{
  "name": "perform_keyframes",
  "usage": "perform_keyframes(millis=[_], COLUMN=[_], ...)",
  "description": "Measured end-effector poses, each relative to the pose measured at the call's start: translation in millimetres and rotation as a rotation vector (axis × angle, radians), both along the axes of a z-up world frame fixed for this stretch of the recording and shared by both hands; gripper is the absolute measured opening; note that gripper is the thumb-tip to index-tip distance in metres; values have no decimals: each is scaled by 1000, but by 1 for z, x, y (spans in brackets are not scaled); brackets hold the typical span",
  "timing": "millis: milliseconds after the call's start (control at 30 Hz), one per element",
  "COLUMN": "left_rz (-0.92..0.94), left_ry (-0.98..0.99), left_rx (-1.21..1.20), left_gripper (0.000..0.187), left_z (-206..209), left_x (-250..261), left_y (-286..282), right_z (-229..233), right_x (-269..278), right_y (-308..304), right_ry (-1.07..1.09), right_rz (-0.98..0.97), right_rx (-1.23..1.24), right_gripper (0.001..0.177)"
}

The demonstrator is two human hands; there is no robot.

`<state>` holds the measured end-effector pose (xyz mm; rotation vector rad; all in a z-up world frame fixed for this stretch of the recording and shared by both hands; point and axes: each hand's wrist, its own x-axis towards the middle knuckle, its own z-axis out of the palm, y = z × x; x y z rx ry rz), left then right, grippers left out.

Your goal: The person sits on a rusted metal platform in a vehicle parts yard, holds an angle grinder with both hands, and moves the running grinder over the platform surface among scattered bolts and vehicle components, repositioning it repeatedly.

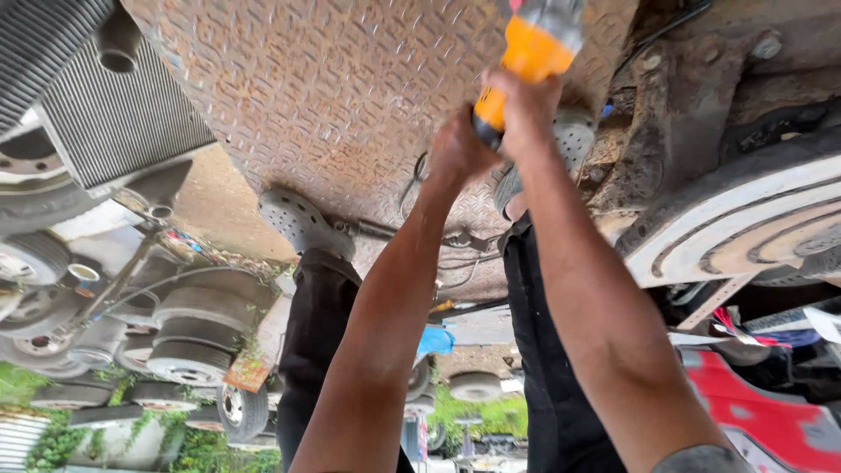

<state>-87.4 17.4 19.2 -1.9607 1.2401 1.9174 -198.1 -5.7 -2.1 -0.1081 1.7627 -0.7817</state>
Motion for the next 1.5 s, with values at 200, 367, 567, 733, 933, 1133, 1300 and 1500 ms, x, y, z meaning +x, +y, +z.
perform_keyframes(millis=[200, 367, 567, 733, 933, 1133, 1300, 1500], left_rz=[-116, 95, -124, -67, -30, -411, -220, 8], left_ry=[-27, 11, -17, 14, 92, 19, -24, -77], left_rx=[46, -78, -12, -71, -75, 21, -117, -45], left_gripper=[72, 74, 73, 76, 80, 77, 84, 85], left_z=[-15, -17, -18, -37, -42, -36, -39, -9], left_x=[-7, -28, -51, -25, -30, -28, 43, 77], left_y=[14, -12, 20, -11, -18, -7, -5, 2], right_z=[-9, -10, -15, -19, -29, -15, -22, -9], right_x=[-5, -24, -56, -26, -35, -37, 41, 86], right_y=[-2, -31, 20, -19, -10, 16, -10, -4], right_ry=[50, 87, 103, 82, 104, 121, -13, -57], right_rz=[67, 148, -51, -82, -72, -333, -168, 141], right_rx=[77, -68, 47, 0, -41, 30, -146, -88], right_gripper=[43, 42, 40, 48, 53, 38, 33, 35])
